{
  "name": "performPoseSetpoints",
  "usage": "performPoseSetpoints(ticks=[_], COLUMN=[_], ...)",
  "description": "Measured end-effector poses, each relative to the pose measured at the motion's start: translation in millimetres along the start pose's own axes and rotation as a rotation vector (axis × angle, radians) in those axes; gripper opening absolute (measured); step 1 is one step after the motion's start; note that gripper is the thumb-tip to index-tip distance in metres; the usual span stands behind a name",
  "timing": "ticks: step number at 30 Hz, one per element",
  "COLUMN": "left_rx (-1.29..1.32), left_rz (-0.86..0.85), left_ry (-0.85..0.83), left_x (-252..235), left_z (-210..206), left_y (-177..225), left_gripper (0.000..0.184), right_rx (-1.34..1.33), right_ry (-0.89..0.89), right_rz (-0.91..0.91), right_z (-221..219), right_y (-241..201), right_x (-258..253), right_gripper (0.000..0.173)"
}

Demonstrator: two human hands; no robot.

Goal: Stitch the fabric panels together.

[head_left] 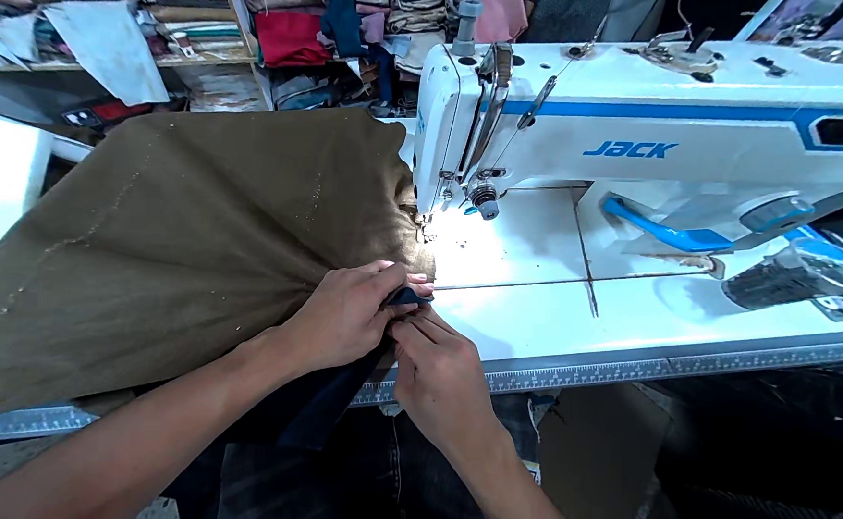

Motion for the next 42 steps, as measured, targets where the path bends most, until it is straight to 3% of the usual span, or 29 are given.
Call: performPoseSetpoints(ticks=[24,32,42], left_rx=[-0.067,-0.012,-0.108], left_rz=[0.151,-0.047,-0.044], left_ry=[-0.006,-0.045,-0.127], left_x=[-11.2,-20.5,-29.6], left_z=[-1.4,4.0,8.7], left_y=[-10.1,-7.2,-3.8], left_gripper=[0.021,0.020,0.013], right_rx=[0.092,0.051,0.017], right_ry=[-0.036,-0.057,-0.131], right_rz=[-0.060,-0.033,-0.003], right_z=[0.0,6.6,6.5], right_y=[11.3,20.9,29.9], right_x=[-9.7,-17.5,-26.9], right_gripper=[0.017,0.016,0.016])
Point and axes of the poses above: each hand's wrist, its own x-axis away from the middle knuckle, its own z-axis out of the back of the hand, y = z × x, the point moved 10 cm from there along -x, towards the middle knuckle, and after that the axes turned 1 degree about -z, right-handed, at the moved point
